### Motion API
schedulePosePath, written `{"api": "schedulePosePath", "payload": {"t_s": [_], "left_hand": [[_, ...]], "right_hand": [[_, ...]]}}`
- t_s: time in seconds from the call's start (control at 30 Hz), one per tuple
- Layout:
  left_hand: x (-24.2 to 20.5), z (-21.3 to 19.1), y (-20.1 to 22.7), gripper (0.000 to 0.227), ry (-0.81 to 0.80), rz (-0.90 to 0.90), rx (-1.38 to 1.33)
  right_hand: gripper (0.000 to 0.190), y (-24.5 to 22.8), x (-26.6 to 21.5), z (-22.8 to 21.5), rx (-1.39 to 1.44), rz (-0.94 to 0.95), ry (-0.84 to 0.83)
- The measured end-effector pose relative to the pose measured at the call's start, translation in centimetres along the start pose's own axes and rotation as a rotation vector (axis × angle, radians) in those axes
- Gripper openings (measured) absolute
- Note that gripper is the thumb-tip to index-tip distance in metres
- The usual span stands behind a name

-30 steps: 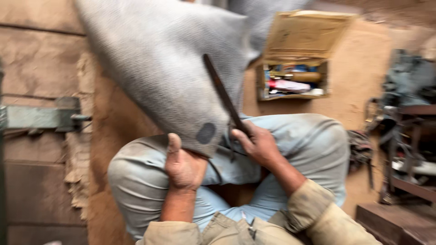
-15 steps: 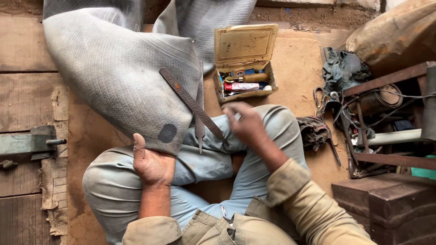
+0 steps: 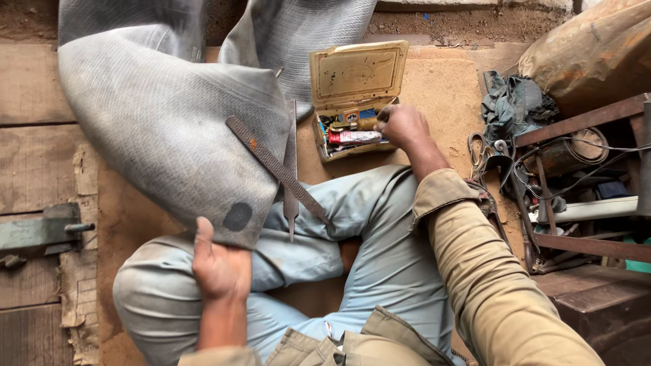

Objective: The person files the surface of a large grey rubber tube around a hole, applies adhesive from a tube taken from a toolbox, and uses scissors to cut a circular patch.

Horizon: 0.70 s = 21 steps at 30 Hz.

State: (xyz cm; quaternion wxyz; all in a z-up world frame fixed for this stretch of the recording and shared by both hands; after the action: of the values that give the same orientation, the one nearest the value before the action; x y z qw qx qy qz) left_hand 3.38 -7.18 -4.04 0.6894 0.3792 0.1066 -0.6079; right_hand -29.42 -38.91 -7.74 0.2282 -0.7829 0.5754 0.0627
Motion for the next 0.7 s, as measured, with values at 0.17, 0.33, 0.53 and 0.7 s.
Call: {"api": "schedulePosePath", "payload": {"t_s": [0.17, 0.33, 0.53, 0.7], "left_hand": [[-5.6, 0.6, 2.8, 0.08, 0.289, 0.287, 0.58], [-7.7, 11.0, 0.9, 0.068, 0.189, 0.808, 1.373], [1.7, 17.6, -10.8, 0.063, -0.217, 0.5, 1.608], [7.3, 19.0, -17.0, 0.097, -0.209, 0.53, 1.867]], "right_hand": [[0.034, 2.0, 1.1, 3.0, -0.036, -0.023, -0.137], [0.039, 2.1, 2.2, 5.1, -0.044, -0.086, -0.203], [0.044, 1.5, 2.0, 5.6, -0.091, -0.136, -0.263], [0.06, 0.3, 2.0, 5.0, -0.072, -0.157, -0.208]]}}
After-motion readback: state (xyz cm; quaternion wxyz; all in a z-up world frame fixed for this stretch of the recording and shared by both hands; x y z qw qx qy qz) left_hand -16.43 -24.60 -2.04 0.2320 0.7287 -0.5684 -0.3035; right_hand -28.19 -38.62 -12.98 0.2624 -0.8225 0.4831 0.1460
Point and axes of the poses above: each hand's wrist, its own x-axis towards the middle knuckle, its own z-axis out of the palm, y = z × x, the point moved 10 cm from there along x, towards the middle knuckle, and after that the axes turned 15 degrees about -z, right-handed, at the moved point
